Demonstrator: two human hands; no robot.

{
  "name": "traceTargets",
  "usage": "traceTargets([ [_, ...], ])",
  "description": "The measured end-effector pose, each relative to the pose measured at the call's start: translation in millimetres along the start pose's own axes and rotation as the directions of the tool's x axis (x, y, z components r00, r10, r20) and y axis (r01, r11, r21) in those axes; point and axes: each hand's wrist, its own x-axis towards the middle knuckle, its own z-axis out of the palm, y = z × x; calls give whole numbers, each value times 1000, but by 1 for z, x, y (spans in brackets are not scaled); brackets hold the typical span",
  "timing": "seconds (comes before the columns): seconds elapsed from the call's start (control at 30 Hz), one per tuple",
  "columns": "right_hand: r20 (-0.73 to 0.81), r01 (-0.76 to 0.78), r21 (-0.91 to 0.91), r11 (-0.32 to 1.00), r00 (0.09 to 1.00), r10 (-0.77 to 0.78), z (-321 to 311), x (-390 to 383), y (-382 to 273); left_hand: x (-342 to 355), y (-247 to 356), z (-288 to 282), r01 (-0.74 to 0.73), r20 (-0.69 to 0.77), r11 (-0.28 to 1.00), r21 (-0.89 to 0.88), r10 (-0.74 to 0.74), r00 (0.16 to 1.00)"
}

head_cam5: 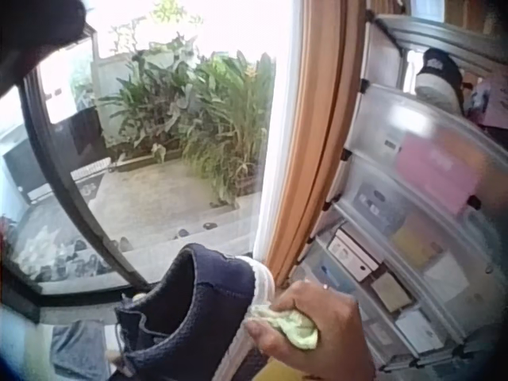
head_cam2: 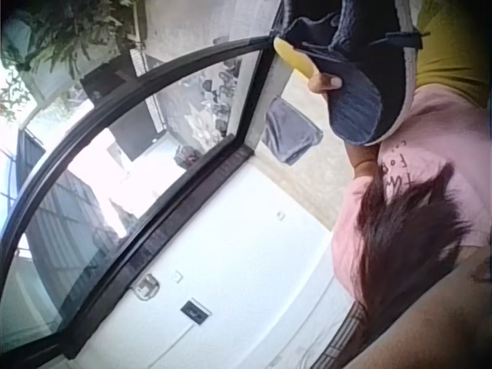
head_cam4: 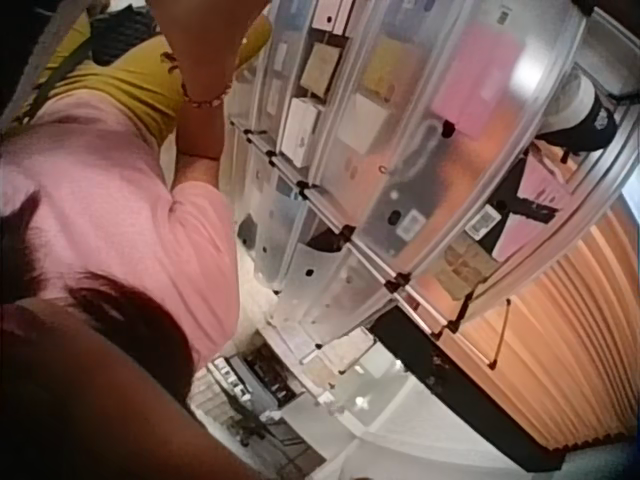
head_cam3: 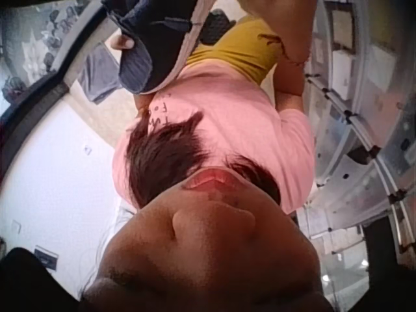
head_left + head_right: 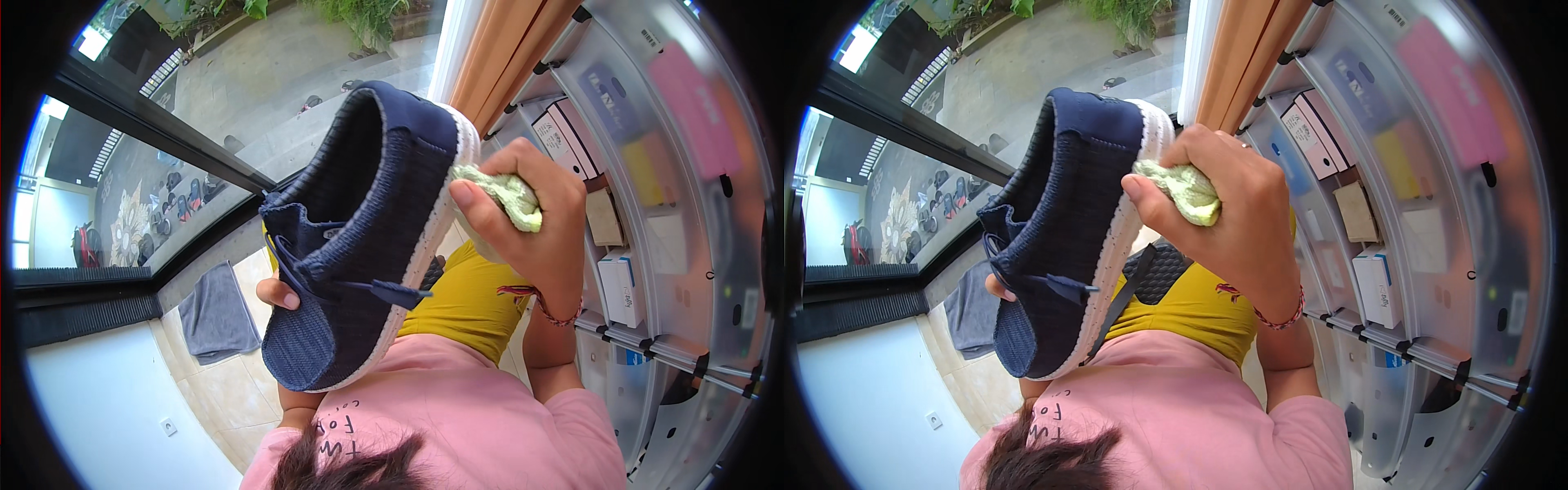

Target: Cleaning a blue slip-on shoe using a green cloth.

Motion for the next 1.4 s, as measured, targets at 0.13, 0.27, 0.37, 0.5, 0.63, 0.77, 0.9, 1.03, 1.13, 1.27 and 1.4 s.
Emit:
traceTargets([
  [0.13,-41,-26,43,999,999,27,0,-7,3,3,0,3,0,14,1000,-7,0,1000],
  [0.27,-145,51,42,998,988,-45,2,-10,4,8,1,6,3,28,1000,-14,-2,1000],
  [0.37,-191,45,-49,998,980,-53,4,-11,-2,-25,-11,17,4,34,1000,-18,-3,999],
  [0.5,-206,168,-208,964,956,-211,5,-11,0,14,1,11,5,41,1000,-23,-4,999],
  [0.63,-156,224,-321,920,946,-285,7,-10,3,17,2,15,1,46,1000,-28,1,999],
  [0.77,-169,213,-339,916,944,-282,11,-7,4,15,1,16,-3,52,999,-35,5,999],
  [0.9,-208,175,-266,948,950,-234,17,-9,10,19,0,19,-7,60,999,-46,9,998],
  [1.03,-210,157,-212,965,957,-201,15,-11,9,20,2,20,-11,63,999,-52,15,998],
  [1.13,-199,143,-175,974,964,-177,14,-12,8,27,1,23,-12,71,998,-57,16,997],
  [1.27,-156,138,-85,987,976,-150,9,-14,4,3,-13,33,-14,83,998,-66,19,996],
  [1.4,-158,199,-7,980,967,-198,17,-15,2,50,-18,40,-22,91,997,-73,29,995],
])
